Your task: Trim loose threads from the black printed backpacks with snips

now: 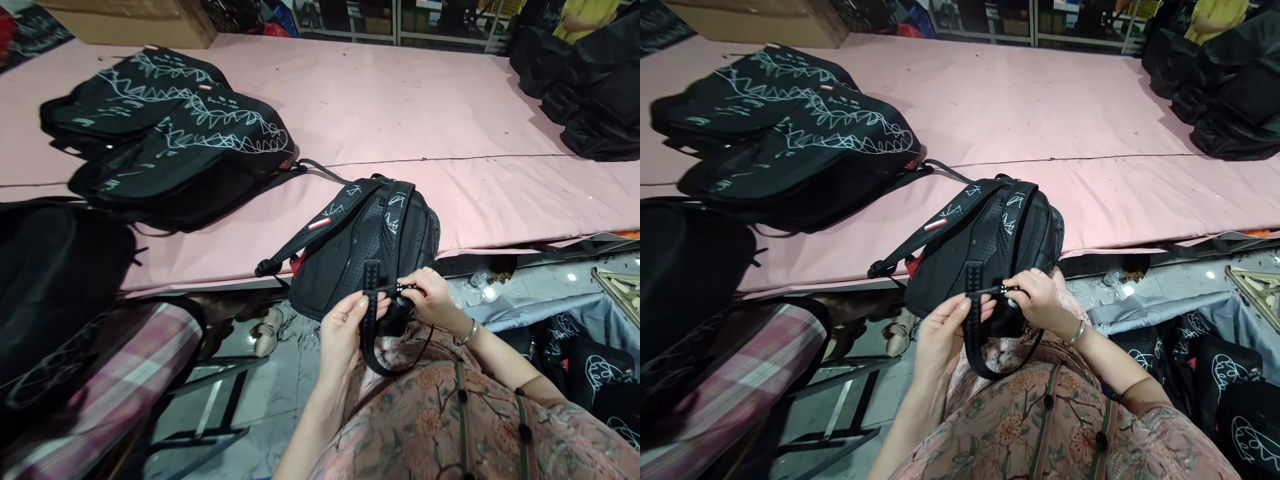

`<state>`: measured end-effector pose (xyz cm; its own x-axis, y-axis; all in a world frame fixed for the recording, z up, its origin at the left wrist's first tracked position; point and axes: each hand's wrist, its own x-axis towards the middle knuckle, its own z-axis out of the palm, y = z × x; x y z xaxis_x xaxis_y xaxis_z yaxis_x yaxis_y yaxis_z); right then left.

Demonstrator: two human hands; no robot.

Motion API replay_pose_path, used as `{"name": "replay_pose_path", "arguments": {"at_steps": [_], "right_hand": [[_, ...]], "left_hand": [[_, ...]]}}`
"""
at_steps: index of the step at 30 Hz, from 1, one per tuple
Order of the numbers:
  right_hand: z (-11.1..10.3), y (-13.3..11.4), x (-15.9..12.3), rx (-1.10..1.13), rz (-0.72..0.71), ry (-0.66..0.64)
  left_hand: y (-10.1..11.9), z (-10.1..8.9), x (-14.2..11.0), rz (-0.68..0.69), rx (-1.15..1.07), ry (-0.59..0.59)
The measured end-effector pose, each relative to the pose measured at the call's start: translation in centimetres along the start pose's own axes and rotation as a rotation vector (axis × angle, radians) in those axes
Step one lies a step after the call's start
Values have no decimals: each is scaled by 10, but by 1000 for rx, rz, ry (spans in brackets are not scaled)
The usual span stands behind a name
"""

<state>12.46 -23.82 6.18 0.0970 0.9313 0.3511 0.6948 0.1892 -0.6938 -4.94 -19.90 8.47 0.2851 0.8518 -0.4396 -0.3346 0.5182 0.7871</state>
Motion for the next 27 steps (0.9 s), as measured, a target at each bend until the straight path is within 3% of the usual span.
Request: {"name": "replay_pose_path", "arguments": {"at_steps": [4, 6, 10, 12, 16, 19, 23, 27], "right_hand": [[-3, 17, -1, 358, 309, 146], [-3, 29, -4, 488, 386, 142], [6, 46, -18, 523, 450, 23], [13, 49, -24, 517, 471, -24], [23, 45, -25, 565, 477, 3], [22, 37, -19, 466, 388, -56], [19, 26, -14, 225, 260, -159], [35, 25, -17, 85, 206, -76]], "left_hand": [[19, -23, 11, 25, -65, -227], [23, -25, 20, -3, 35, -260], [9, -8, 39, -59, 539, -248], [-4, 4, 48, -21, 828, -271], [-23, 17, 59, 26, 1186, -308], [-27, 12, 63, 22, 1155, -253], [-31, -1, 67, 101, 904, -45], [-38, 0, 71, 181, 613, 103]]}}
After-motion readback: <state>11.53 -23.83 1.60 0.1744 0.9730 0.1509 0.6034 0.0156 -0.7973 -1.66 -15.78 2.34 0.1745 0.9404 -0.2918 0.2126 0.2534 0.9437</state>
